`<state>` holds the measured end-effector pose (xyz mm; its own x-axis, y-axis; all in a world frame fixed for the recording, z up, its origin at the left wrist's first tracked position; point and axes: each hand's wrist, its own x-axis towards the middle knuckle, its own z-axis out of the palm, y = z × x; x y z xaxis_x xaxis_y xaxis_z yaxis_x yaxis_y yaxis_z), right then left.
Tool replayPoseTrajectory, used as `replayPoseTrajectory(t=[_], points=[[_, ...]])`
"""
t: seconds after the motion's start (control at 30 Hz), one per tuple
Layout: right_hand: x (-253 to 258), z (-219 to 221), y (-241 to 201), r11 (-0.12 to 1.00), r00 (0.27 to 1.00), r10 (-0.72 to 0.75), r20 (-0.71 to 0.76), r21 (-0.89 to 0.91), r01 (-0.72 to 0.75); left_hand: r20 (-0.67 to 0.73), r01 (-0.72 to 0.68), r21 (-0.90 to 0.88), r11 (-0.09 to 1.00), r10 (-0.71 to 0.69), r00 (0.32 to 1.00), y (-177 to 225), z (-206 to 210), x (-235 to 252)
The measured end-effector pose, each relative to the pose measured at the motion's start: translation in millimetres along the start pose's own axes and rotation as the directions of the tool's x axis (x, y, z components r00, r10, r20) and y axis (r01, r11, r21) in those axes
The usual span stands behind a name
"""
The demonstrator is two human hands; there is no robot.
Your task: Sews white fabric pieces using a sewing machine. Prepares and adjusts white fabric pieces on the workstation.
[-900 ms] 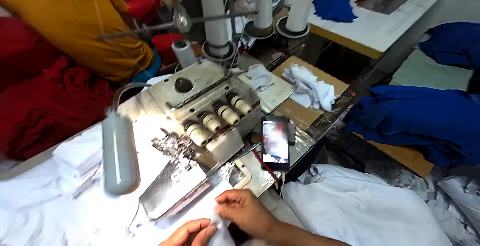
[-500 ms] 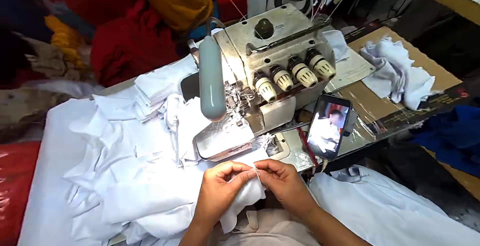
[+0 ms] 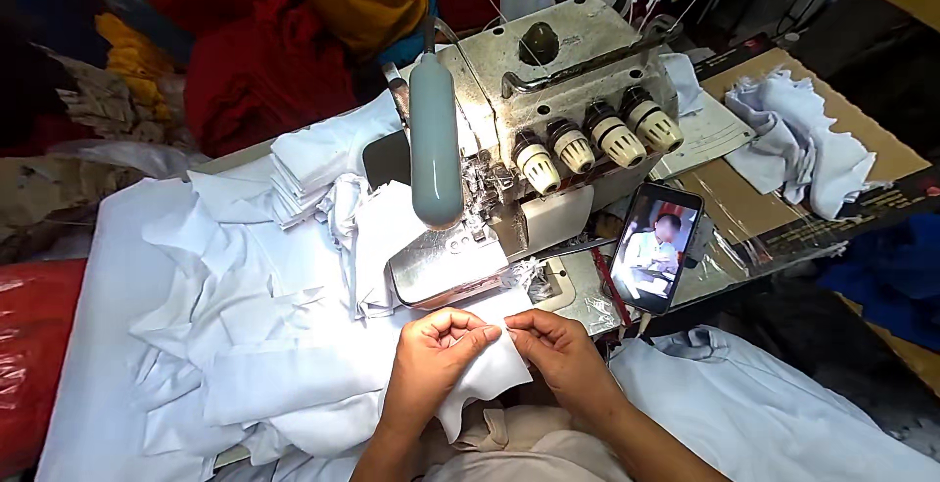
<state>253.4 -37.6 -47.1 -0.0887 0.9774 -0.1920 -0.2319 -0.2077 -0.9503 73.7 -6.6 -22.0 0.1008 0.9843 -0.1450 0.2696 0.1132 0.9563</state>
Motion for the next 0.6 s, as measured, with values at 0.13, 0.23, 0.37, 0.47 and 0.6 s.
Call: replayPoseTrajectory(t=[0.13,0.23,0.37,0.47,0.6], points=[[2,-3,-1,1.0,0.998,-0.03,0.051,-0.007,0.03,0.008,0.018,0.043,0.999,-0.018,1.0,2,-3,3],[0,-4,-3,0.997,0.994,-0.078,0.074,0.001,0.078,0.029,0.021,0.035,0.999,-0.022,0.999,2,-4,6],[1,0,-5,0.985,0.984,-0.171,0.048,0.01,0.171,0.466,-0.082,-0.11,0.991,0.125,0.876,3,-39,18],[17,8,-24,0.958,0.961,-0.278,-0.004,0.067,0.278,0.788,-0.167,-0.075,0.983,0.161,0.594,29,-100,31],[40,20,-48,0.977,0.974,-0.186,-0.13,0.083,0.198,0.432,-0.423,0.349,0.836,0.257,0.864,67,-141,28]])
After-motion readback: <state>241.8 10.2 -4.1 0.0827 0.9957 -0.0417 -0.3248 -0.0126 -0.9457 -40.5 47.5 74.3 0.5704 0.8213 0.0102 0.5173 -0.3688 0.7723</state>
